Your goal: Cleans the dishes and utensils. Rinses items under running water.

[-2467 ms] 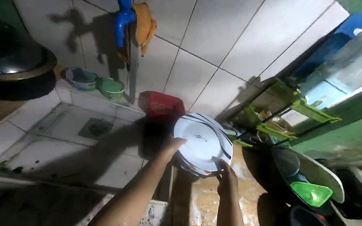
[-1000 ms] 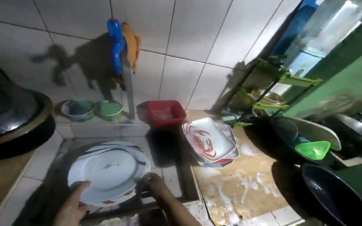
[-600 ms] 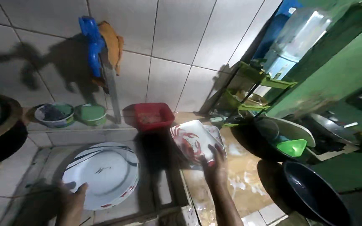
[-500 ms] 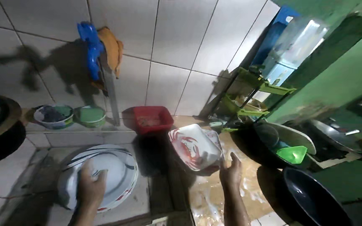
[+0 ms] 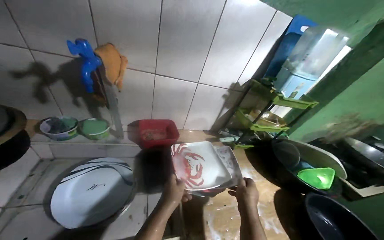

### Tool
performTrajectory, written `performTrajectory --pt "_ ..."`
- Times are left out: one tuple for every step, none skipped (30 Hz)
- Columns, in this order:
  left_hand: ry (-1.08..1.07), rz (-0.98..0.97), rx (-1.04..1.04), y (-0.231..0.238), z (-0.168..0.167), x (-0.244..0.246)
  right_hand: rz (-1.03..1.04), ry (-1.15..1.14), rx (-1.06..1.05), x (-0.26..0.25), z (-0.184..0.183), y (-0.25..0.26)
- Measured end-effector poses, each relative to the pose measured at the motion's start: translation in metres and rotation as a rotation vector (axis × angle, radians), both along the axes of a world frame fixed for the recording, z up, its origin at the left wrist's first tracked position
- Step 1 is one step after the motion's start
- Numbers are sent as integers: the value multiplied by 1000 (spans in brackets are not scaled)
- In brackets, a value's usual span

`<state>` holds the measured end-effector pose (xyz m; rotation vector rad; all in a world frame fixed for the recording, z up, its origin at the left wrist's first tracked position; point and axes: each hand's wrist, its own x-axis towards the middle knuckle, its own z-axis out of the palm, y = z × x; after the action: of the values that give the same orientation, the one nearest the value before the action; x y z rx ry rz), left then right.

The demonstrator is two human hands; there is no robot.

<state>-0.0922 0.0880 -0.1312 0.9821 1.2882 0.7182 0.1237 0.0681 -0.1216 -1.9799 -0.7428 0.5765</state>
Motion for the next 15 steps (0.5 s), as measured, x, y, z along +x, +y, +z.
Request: performTrajectory --pt "-13 41 -8 -1 5 -7 -13 -3 15 0 7 -2" --pt "-24 77 -7 -4 10 -16 -23 -32 12 1 13 -5" --pt "-37 116 3 -6 14 -27 -25 -59 9 3 20 -8" --pt "-43 156 21 -9 17 -41 -24 -81 9 3 26 -10" --pt "-36 194 51 -14 17 -57 -23 -93 26 1 32 -13" --pt "-11 236 89 -19 15 -75 -22 -88 54 -3 38 -16" --pt "27 282 133 -25 12 -95 -23 -65 93 -10 45 -18" --pt "73 338 175 -31 9 -116 -11 -42 137 -19 51 -19" --pt "117 401 209 -36 5 -138 10 -8 182 -29 56 -19" --pt "156 456 230 -42 1 -159 36 15 215 -40 59 -16" --pt "199 506 242 -47 -4 -180 72 11 231 -52 61 -13" --pt "236 544 248 -53 -9 -200 126 -30 224 -67 60 -10" --pt "272 570 260 -58 -15 -219 196 -99 204 -84 57 -7" --pt "301 579 264 -64 -23 -237 279 -161 176 -104 52 -5" --pt "327 575 257 -69 -30 -252 369 -193 137 -126 43 -3"
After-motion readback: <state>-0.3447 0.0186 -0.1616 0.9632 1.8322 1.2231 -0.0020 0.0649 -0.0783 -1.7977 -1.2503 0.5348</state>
